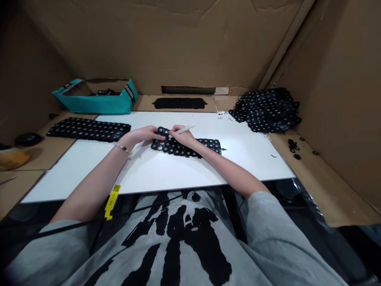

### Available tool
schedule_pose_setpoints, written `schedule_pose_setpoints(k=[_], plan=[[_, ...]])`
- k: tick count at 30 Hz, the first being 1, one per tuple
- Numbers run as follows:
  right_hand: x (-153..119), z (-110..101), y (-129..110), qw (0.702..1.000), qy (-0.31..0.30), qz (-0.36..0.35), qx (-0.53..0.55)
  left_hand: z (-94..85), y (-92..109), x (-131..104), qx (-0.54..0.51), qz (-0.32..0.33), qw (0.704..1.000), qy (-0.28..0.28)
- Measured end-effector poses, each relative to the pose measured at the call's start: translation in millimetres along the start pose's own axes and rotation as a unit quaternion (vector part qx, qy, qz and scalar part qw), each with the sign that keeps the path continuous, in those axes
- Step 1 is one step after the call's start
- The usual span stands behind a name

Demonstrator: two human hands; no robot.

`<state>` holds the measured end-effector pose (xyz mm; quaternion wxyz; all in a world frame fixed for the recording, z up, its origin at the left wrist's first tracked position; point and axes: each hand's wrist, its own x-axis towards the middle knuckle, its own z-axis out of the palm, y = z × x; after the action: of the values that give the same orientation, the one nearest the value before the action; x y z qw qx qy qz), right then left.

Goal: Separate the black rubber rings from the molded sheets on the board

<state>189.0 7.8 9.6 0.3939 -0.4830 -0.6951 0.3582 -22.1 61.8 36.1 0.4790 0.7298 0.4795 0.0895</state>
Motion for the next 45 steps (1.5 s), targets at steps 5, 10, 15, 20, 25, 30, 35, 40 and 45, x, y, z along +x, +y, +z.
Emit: schedule_pose_setpoints(k=[5, 10, 15, 20, 25, 30, 35, 40, 45], plan=[[2, 1, 5, 1.000, 0.002, 0.005, 0.018, 1.5, 3, -2, -0.012, -0.003, 1.000, -0.001], [-5, 6, 5, 1.000, -0.002, -0.014, -0.019, 2.6, 6, -6, -0.006, -0.003, 1.000, -0.011], [-12, 13, 0, 0.996, 0.021, -0.046, -0.068, -0.2, 1, -2, -0.014, -0.001, 1.000, -0.009], [-8, 14, 2, 0.998, 0.016, -0.043, -0.044, -3.0, 0, -1, 0.035, -0.003, 0.999, 0.017], [-3, 11, 7, 1.000, 0.007, -0.004, 0.028, -2.3, -2, -1, 0.051, -0.008, 0.998, 0.036], [-2, 10, 7, 0.998, 0.027, 0.011, 0.060, -0.8, -2, -3, -0.004, -0.012, 1.000, -0.004], [-2, 11, 8, 0.997, 0.035, 0.006, 0.065, 0.8, 2, -6, -0.048, -0.012, 0.999, -0.009], [-4, 13, 7, 0.999, 0.029, -0.013, 0.015, 1.1, -3, -1, -0.028, -0.031, 0.998, 0.041], [-4, 19, 9, 0.998, 0.037, -0.022, -0.052, 2.3, -4, 1, -0.035, -0.017, 0.999, 0.031]])
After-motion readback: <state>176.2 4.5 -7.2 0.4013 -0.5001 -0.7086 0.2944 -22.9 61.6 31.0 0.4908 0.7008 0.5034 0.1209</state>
